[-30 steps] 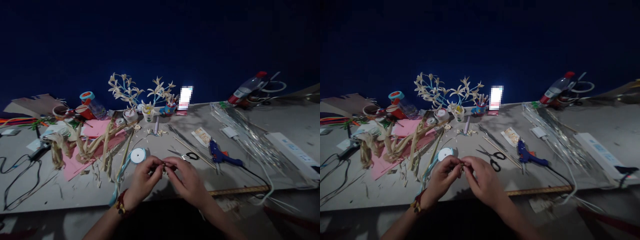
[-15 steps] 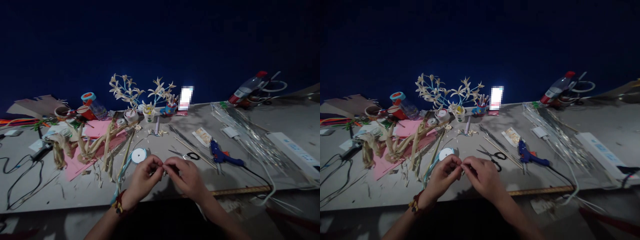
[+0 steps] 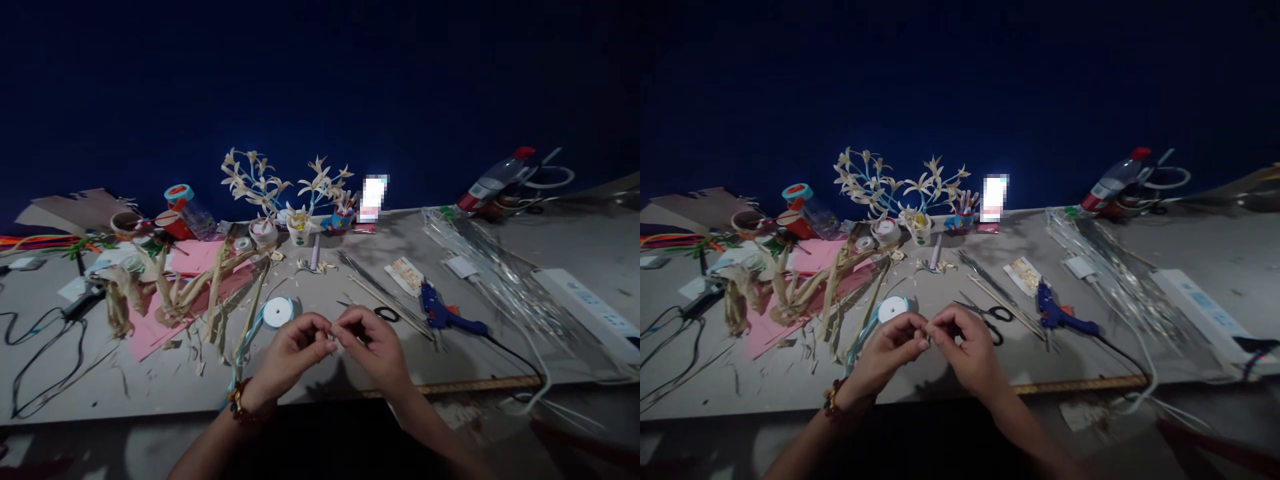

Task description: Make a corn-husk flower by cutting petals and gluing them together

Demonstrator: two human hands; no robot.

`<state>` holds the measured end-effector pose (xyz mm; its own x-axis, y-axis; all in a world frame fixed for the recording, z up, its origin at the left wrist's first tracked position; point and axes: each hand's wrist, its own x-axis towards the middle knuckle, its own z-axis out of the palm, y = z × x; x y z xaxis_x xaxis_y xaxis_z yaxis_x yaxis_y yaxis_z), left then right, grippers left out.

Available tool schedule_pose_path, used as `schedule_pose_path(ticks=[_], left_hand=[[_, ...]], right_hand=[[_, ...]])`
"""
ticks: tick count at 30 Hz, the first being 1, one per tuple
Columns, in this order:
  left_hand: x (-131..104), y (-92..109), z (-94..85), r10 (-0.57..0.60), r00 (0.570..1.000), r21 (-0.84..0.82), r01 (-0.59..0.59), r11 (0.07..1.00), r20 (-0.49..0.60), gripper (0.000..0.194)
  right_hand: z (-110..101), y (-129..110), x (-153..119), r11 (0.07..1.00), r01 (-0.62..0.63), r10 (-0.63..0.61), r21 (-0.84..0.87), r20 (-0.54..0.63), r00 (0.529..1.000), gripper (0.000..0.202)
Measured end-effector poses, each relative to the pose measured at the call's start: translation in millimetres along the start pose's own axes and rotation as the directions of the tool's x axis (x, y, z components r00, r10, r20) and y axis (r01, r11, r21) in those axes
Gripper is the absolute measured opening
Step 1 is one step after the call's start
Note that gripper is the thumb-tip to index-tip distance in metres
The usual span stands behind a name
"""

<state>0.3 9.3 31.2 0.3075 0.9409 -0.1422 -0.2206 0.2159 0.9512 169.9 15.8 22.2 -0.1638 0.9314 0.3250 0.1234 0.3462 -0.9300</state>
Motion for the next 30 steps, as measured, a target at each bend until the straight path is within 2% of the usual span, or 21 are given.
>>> schedule_pose_path(ticks=[6, 11, 15, 19, 25, 27, 30], left_hand=[[-1, 2, -0.6, -0.017, 1.0, 0.039, 0.017, 0.999, -0.006, 0.033], [-3, -3, -5.3, -0.034, 0.999, 0.042, 0.034, 0.999, 0.013, 0.034], [-3, -5, -5.8, -0.048, 0.998, -0.001, 0.048, 0.999, 0.041, 0.037], [-1, -3, -2.6, -0.058, 0.998, 0.063, 0.055, 0.996, 0.033, 0.033], [0, -6, -3.4, -0.128, 0.991, -0.003, 0.128, 0.992, 0.029, 0.033], [0, -10, -5.3, -0.161, 0.986, -0.074, 0.165, 0.984, 0.051, 0.033], [0, -16, -6.9, -0.17, 0.983, -0.162, 0.179, 0.97, 0.067, 0.033]], right_hand=[[-1, 2, 0, 0.997, -0.051, 0.058, 0.062, -0.109, 0.992, 0.009], [-4, 8, 0, 0.982, -0.128, 0.141, 0.138, -0.087, 0.986, 0.012], [-3, 6, 1, 0.988, -0.113, 0.122, 0.101, -0.087, 0.989, 0.012], [-3, 2, 1, 0.991, -0.104, 0.112, 0.083, -0.1, 0.989, 0.012], [-6, 3, 0, 0.967, -0.152, 0.176, 0.204, -0.105, 0.979, 0.018], [-6, 3, 0, 0.941, -0.203, 0.228, 0.27, -0.062, 0.972, 0.02], [-4, 5, 1, 0.876, -0.309, 0.291, 0.369, 0.105, 0.951, 0.023]])
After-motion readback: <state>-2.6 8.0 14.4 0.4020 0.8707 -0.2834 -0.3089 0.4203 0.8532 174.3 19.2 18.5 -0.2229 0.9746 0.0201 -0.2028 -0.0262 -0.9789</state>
